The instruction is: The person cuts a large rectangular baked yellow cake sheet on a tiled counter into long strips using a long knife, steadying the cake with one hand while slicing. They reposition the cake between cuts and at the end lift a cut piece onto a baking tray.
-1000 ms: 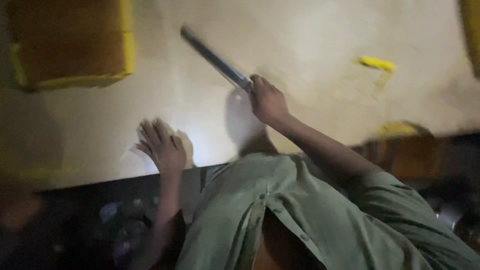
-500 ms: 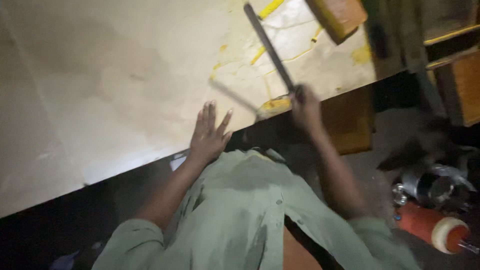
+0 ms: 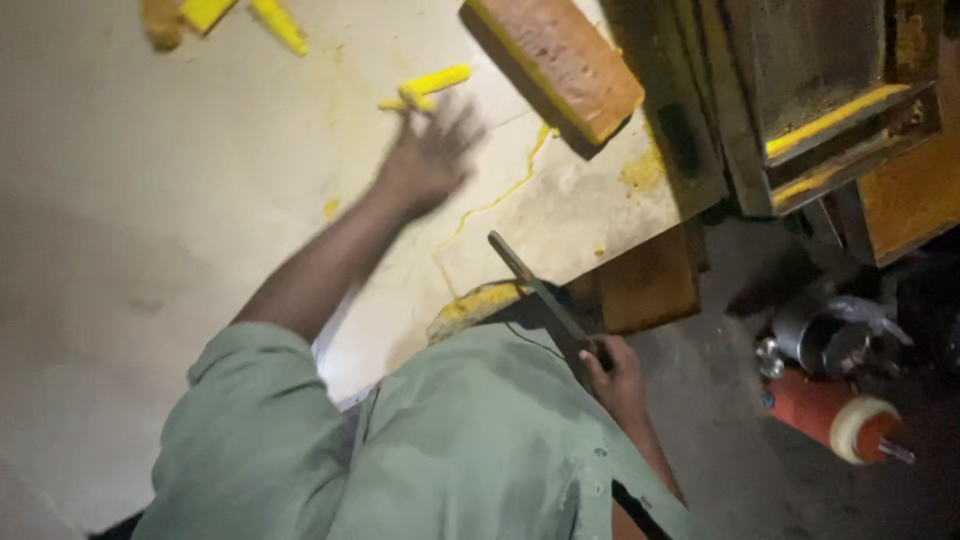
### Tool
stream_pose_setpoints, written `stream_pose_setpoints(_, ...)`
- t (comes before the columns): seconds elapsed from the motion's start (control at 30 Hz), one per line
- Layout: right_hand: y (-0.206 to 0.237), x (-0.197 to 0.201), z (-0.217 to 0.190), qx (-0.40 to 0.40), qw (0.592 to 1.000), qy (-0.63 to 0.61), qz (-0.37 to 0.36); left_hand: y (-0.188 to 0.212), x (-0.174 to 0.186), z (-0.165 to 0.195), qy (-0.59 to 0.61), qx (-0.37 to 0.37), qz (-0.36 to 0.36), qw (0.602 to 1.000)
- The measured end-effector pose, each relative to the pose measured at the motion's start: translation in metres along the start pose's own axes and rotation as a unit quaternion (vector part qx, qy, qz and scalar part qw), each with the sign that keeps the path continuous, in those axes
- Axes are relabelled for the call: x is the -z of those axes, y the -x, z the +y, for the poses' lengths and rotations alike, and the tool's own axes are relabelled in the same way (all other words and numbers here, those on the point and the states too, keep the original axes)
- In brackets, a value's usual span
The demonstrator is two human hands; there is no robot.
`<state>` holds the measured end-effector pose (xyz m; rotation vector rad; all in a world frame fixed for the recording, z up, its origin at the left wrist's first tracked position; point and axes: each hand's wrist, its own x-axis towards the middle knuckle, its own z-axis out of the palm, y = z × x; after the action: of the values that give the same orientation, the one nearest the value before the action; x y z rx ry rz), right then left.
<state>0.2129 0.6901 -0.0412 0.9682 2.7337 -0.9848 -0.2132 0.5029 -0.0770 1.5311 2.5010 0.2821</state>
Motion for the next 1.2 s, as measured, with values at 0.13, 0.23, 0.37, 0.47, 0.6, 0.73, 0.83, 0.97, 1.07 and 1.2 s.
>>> stream_pose_setpoints(0.13,-0.056,0.029,0.000,-0.050,0.994,0.004,0.097,-0.143,-0.002,-0.069,0.077,0.271,0.139,0.949)
stream_pose_setpoints(0.23,-0.077,0.032,0.002,-0.066,0.989,0.025,0.130,-0.196,-0.026,-0.059,0.124,0.169,0.223,0.952)
stream_pose_setpoints(0.37,-0.075,0.025,-0.001,-0.148,0.985,0.060,0.060,-0.250,-0.029,0.016,0.180,-0.094,0.147,0.968)
stream_pose_setpoints(0.47,-0.063,0.021,-0.009,-0.112,0.990,0.034,0.080,-0.244,-0.013,0.054,0.110,-0.129,0.163,0.972)
stream_pose_setpoints(0.6,-0.044,0.023,-0.017,-0.221,0.966,-0.091,0.101,-0.193,0.003,0.073,0.081,-0.075,0.029,0.993)
stream_pose_setpoints(0.73,-0.037,0.026,-0.006,-0.237,0.967,-0.068,0.059,-0.137,0.021,0.066,-0.015,0.110,0.189,0.976)
stream_pose_setpoints(0.83,-0.045,0.024,0.011,-0.017,0.998,-0.001,0.068,-0.082,0.038,0.056,-0.060,0.257,0.225,0.938)
stream_pose_setpoints(0.97,-0.069,0.015,0.029,0.093,0.992,-0.080,0.025,-0.004,0.051,0.062,0.117,0.278,0.021,0.953)
stream_pose_setpoints(1.07,-0.079,0.003,0.026,0.110,0.990,-0.083,0.015,0.071,0.050,0.067,0.112,0.298,-0.031,0.948)
stream_pose_setpoints(1.2,-0.061,-0.017,0.008,0.194,0.968,-0.160,-0.015,0.220,0.032,0.072,0.065,0.321,-0.004,0.945)
